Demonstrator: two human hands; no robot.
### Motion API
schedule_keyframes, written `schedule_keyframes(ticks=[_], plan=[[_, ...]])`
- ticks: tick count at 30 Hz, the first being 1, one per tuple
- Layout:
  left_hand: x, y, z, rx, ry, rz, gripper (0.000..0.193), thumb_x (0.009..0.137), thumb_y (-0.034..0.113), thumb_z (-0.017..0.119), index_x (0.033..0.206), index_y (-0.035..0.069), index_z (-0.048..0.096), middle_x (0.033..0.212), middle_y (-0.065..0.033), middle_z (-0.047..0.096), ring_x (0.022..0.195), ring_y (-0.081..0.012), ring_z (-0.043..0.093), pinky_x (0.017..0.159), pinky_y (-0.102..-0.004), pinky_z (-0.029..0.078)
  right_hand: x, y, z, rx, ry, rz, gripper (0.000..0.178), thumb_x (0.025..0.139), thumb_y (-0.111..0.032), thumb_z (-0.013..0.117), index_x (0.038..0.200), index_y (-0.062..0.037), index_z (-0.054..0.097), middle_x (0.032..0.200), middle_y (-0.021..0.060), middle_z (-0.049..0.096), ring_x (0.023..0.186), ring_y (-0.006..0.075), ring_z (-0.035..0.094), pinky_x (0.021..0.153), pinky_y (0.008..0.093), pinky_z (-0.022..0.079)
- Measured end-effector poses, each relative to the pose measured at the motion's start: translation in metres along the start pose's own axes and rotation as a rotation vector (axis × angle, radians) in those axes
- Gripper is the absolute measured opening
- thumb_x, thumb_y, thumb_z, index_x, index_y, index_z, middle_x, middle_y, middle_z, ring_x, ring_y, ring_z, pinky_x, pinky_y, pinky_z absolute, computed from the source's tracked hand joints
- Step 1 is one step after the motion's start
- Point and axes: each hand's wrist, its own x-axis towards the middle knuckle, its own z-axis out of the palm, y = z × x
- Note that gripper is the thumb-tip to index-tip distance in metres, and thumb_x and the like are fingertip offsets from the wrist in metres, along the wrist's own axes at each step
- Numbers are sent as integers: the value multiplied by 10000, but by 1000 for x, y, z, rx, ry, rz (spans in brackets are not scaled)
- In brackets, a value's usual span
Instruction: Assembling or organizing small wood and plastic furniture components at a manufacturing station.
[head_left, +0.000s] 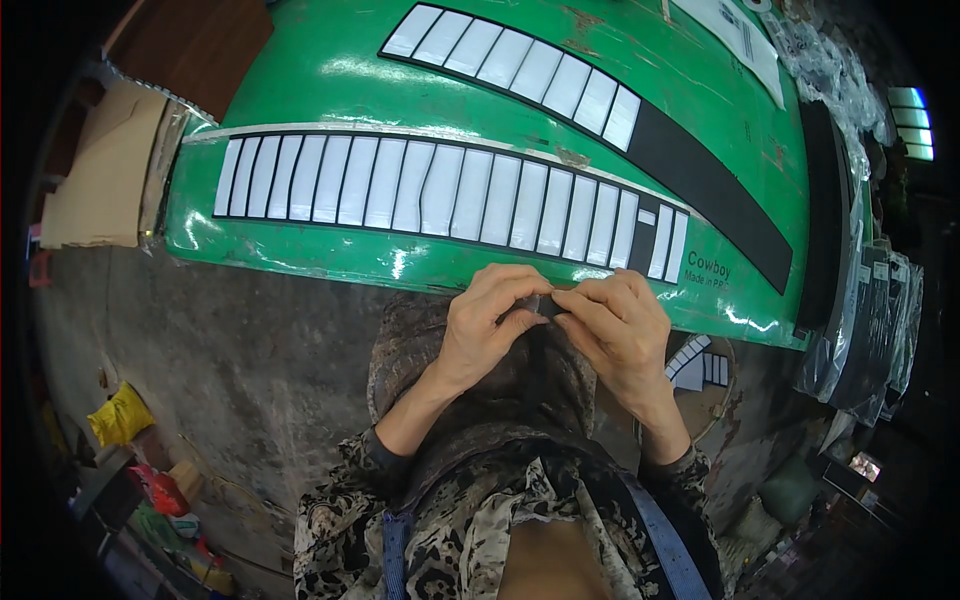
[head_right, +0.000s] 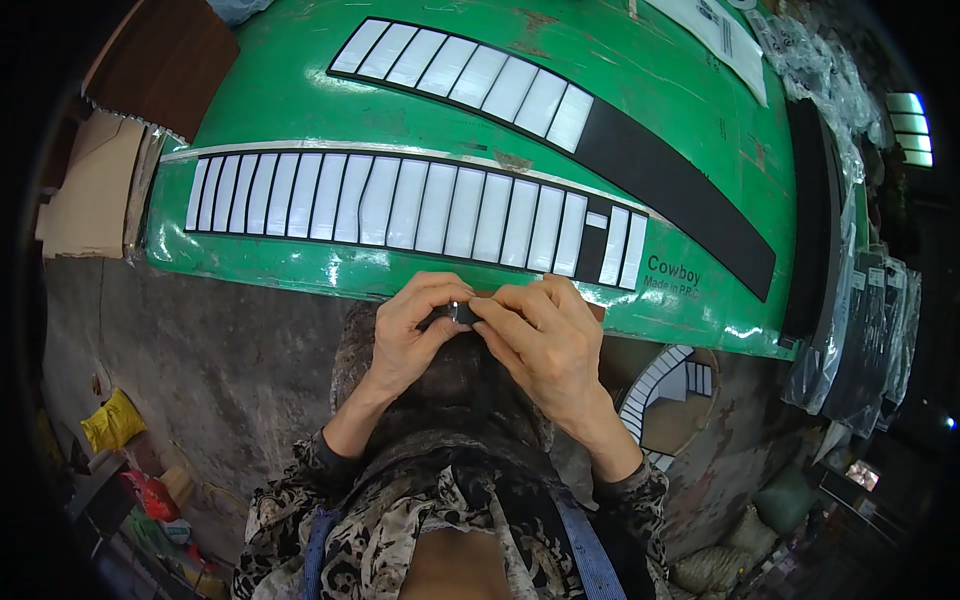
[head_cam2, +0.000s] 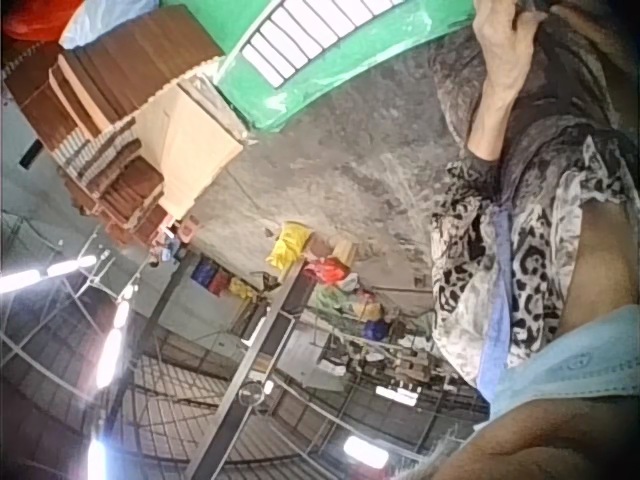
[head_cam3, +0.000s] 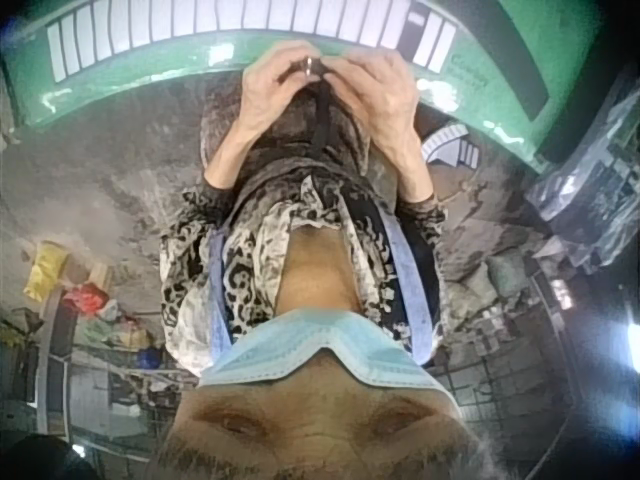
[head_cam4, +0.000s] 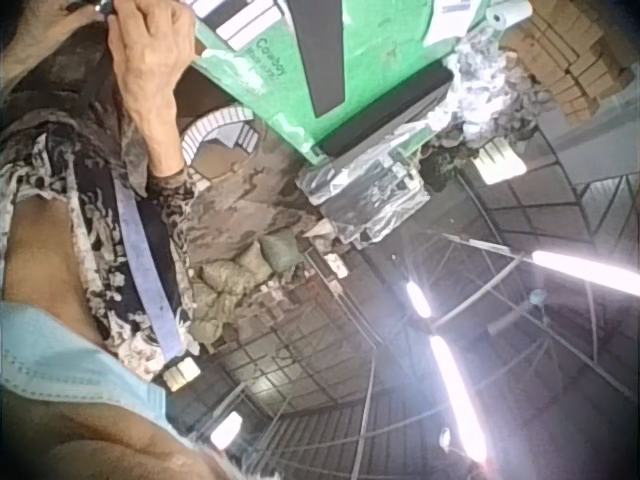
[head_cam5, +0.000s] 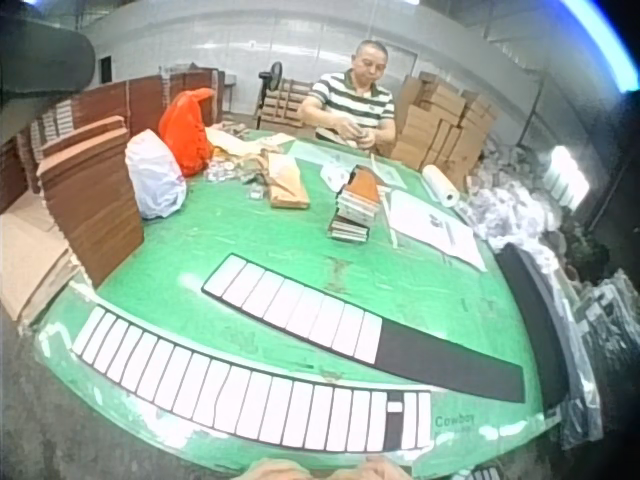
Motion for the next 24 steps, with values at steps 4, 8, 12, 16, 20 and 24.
schedule_keyframes(ticks=[4,8,12,16,20,24], plan=[[0,0,1,-1,2,-3,339,660,-37,701,987,21,630,989,-98,630,918,-270,598,811,-342,468,1,-1,-1,2,-3,-6,336,590,-36,767,915,-69,689,822,12,607,717,195,524,593,304,443],[0,1,0,0,-1,-11,350,655,-58,691,989,25,629,992,-93,630,922,-264,598,809,-338,470,2,-1,-1,-1,-9,-8,339,590,-37,764,919,-71,689,829,12,608,723,196,529,598,304,448],[0,1,0,0,-1,-15,355,655,-65,687,993,27,628,993,-89,630,925,-261,598,803,-334,476,1,0,-1,-4,-7,-13,337,594,-38,762,921,-73,689,832,13,608,724,197,530,602,305,450],[0,3,0,24,2,-16,351,658,-64,690,992,26,628,990,-89,633,924,-259,601,790,-333,485,-2,-2,1,15,4,15,340,611,-39,762,941,-71,689,842,19,609,738,203,541,617,315,461],[2,3,0,35,-9,-9,342,671,-61,694,996,21,626,987,-98,634,903,-252,609,767,-327,492,-7,3,-1,97,13,90,414,630,-74,775,1028,-45,667,933,61,633,835,247,575,695,338,481],[5,8,-1,71,-14,-14,317,708,-31,702,1011,22,626,987,-108,629,883,-239,612,746,-310,488,-20,10,-4,75,137,137,411,638,-85,771,1032,-43,665,974,65,646,863,242,580,724,334,488]])
